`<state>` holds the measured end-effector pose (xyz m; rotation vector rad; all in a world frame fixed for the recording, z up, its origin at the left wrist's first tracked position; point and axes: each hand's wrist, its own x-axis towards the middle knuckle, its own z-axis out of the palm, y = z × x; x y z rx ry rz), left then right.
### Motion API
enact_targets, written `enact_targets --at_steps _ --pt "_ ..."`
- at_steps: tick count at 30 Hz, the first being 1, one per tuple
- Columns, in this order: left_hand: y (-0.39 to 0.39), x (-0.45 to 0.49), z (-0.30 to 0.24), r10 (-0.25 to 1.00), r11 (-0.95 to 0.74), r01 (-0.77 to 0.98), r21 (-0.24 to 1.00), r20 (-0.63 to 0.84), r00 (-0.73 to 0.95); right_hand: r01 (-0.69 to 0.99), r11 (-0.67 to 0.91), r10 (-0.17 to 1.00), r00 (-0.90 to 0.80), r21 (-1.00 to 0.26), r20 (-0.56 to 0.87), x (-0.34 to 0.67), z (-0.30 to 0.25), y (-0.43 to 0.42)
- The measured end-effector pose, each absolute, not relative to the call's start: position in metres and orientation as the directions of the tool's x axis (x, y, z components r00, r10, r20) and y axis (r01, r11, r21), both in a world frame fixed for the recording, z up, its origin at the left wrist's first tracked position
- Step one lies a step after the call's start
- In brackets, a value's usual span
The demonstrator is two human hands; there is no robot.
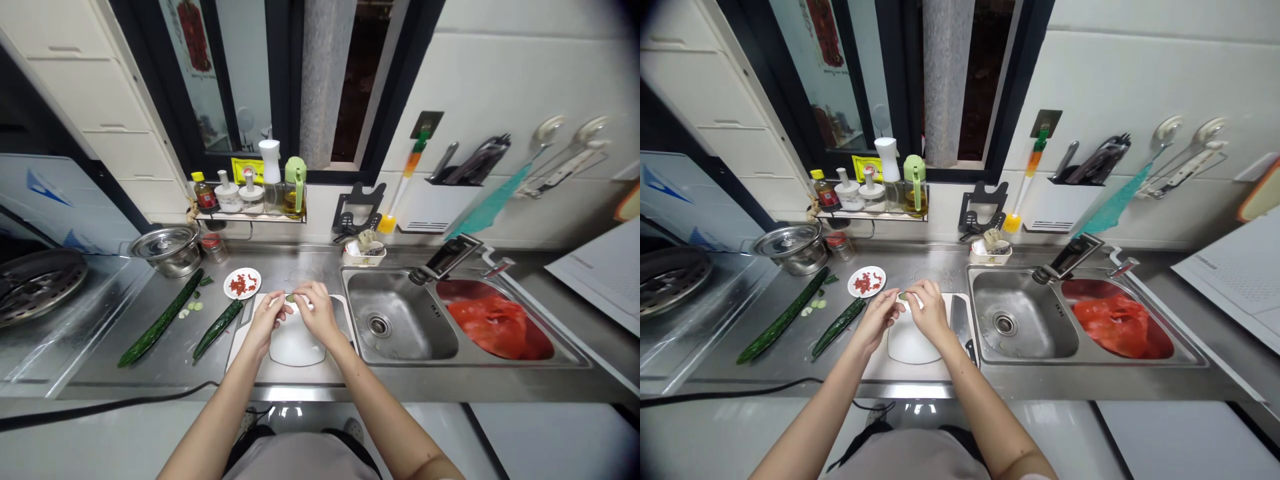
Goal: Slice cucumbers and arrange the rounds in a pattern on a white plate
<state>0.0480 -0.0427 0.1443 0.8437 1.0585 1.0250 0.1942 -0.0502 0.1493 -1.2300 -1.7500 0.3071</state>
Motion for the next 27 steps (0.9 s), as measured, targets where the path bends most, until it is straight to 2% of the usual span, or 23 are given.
enact_targets --at_steps 4,13,20,27 --pt "-0.038 0.049 0.147 0.936 0.348 -0.295 0.89 -0.309 0.172 0.615 0.47 0.84 -0.092 -0.633 0.534 0.196 0.148 -0.052" --pt "-0.03 0.048 0.143 0.952 0.305 -0.238 0.922 -0.286 0.111 0.629 0.456 0.855 -0.112 -0.63 0.507 0.2 0.14 -0.054" --pt "-0.031 0.052 0.137 0.983 0.184 -0.255 0.949 -0.174 0.059 0.575 0.4 0.896 -0.08 -0.714 0.437 0.198 0.134 -0.053" --pt "-0.031 0.052 0.133 0.986 0.166 -0.258 0.952 -0.157 0.054 0.515 0.351 0.926 -0.066 -0.782 0.373 0.196 0.128 -0.045"
